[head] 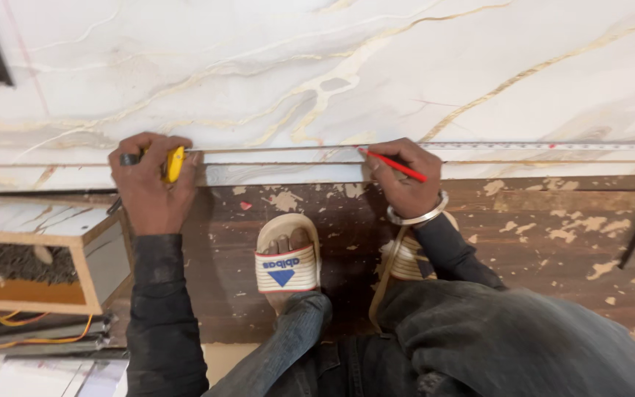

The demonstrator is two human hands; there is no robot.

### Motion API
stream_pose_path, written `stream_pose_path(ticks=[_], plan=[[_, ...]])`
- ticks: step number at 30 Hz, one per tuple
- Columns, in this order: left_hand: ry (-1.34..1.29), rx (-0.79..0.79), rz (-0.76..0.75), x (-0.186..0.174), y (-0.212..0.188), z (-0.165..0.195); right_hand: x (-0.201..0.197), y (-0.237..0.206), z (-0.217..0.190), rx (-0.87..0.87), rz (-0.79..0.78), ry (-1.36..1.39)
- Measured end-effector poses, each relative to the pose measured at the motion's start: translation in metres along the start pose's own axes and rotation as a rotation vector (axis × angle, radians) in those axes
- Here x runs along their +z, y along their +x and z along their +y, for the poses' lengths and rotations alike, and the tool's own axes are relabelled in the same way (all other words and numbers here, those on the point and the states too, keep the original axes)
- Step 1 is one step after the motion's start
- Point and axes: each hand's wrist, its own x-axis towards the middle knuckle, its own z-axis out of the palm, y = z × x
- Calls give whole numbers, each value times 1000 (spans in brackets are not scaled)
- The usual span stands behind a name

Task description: The person kneels on the workshop floor beside large marble-patterned panels and measures them with a tape measure, holding the tape case in one hand while stretching the blade along the panel edge. They use a red pencil to make marks along the tape at several positions, repositioning the tape to measure different sections of the panels.

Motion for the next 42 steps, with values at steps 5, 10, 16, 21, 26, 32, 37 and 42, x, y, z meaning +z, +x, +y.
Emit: stream_pose_path(ticks=[5,10,16,21,26,32,37,42], plan=[[45,68,33,1,-2,0,-4,-5,1,-64,-8,-66],[-12,14,14,2,2,2,2,-1,8,-81,-35,35],[-68,19,-1,-3,2,2,9,1,9,-25,-22,92],[-35,53,23,-2,1,2,14,0,7,-8,3,79],[-70,21,13,-1,0,2,15,-1,7,-13,6,66],[-79,27,18,0,-1,2,14,-1,10,-27,3,33],[-71,37,32,2,-1,0,11,-1,12,-18,-45,86],[-99,3,27,3,-2,0,14,-1,13,-9,-8,62]])
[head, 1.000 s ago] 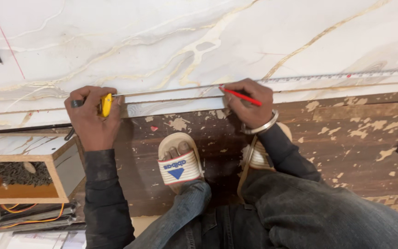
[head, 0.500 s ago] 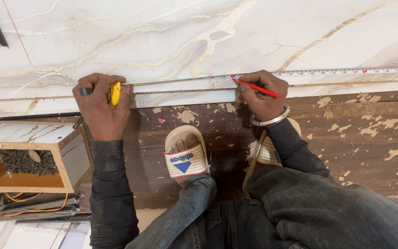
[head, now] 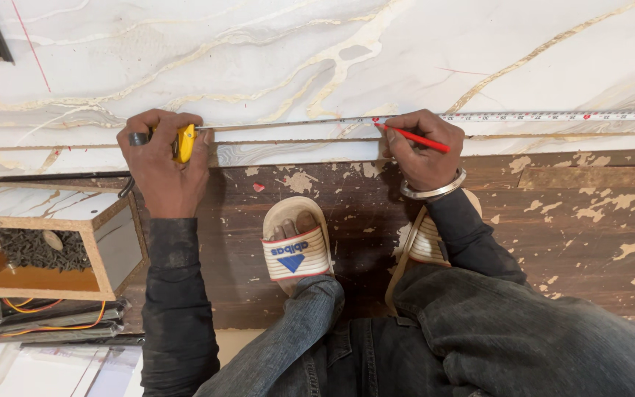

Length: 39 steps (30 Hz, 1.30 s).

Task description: The person kneels on the workshop floor beside large marble-patterned panels and measures them with a tape measure, holding the tape case in one hand while stretching the blade along the panel edge. They use a red pencil to make marks along the tape at several positions, repositioning the tape to measure different sections of the panels.

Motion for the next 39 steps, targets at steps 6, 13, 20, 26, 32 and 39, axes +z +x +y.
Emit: stream_pose_path(ticks=[6,13,20,26,32,39], plan=[[25,31,6,-1,0,0,-4,3,1,30,-54,27],[43,51,29,1,-1,-4,-1,1,1,87,-25,58],[12,43,36,0,0,-4,-18,-8,16,177,-159,231],[60,61,34,-2,0,-7,-5,-72,6,427,-392,100],[56,71,30,-6,9,-1,-3,-89,-1,315,-511,152],[16,88,14,-11,17,-15,-13,-71,8,168,-489,88]])
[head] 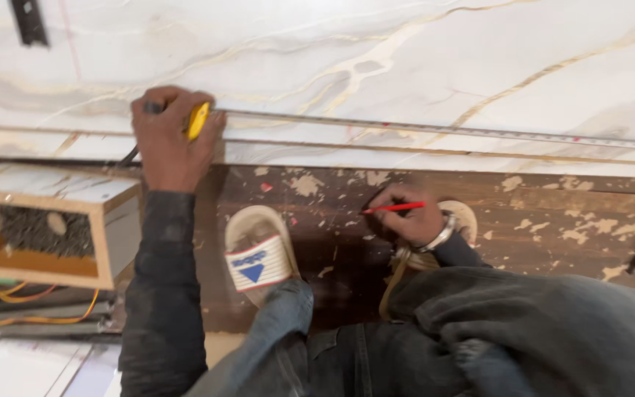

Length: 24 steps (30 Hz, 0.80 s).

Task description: The person kneels on the workshop floor beside large marble-patterned panels and measures them with a tape measure, holding the tape case in one hand while stretching the blade along the panel edge. They use a red pencil to make marks along the tape at several positions, repositioning the tape to measure different sections of the panels.

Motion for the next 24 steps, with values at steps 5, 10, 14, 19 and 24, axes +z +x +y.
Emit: stream_pose_path(ticks=[5,10,14,19,24], plan=[[45,38,12,-13,3,-5,6,0,-18,32,57,-116],[86,49,-41,-29,15,-30,19,3,-28,12,122,-104],[136,-39,-49,-55,9,-76,28,-2,-24,96,173,-93],[202,-24,-55,-102,16,-124,28,-18,-26,221,214,-91],[205,9,-54,-128,23,-151,29,-11,-30,367,237,8]])
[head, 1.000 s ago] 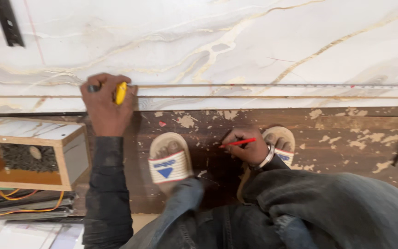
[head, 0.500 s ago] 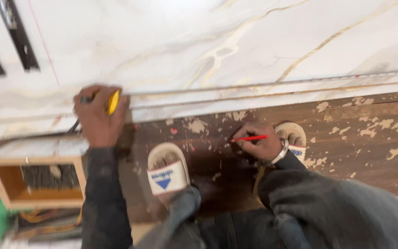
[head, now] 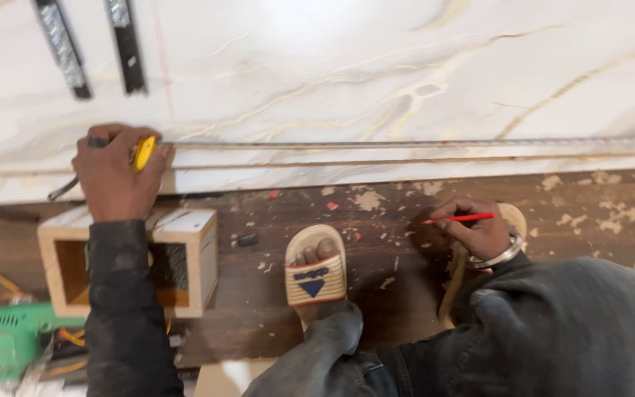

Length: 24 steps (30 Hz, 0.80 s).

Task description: The person kneels on the workshop floor beside large marble-patterned panels and measures them with a tape measure, holding the tape case in one hand while stretching the blade along the panel edge. They use a red pencil to make marks along the tape at several positions, repositioning the tape to measure different sections of the panels.

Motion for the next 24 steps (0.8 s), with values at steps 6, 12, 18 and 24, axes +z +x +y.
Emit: stream_pose_path(ticks=[6,12,18,24], plan=[[-53,1,19,-2,-5,-21,7,-2,-2,-83,-79,-120],[-12,-8,-9,-2,0,-29,17,-16,-26,-178,-154,-229],[-17,-12,36,2,-1,-27,73,-17,-51,-372,-641,258],[-46,-9,45,0,-7,-18,92,3,-64,-136,-243,238]])
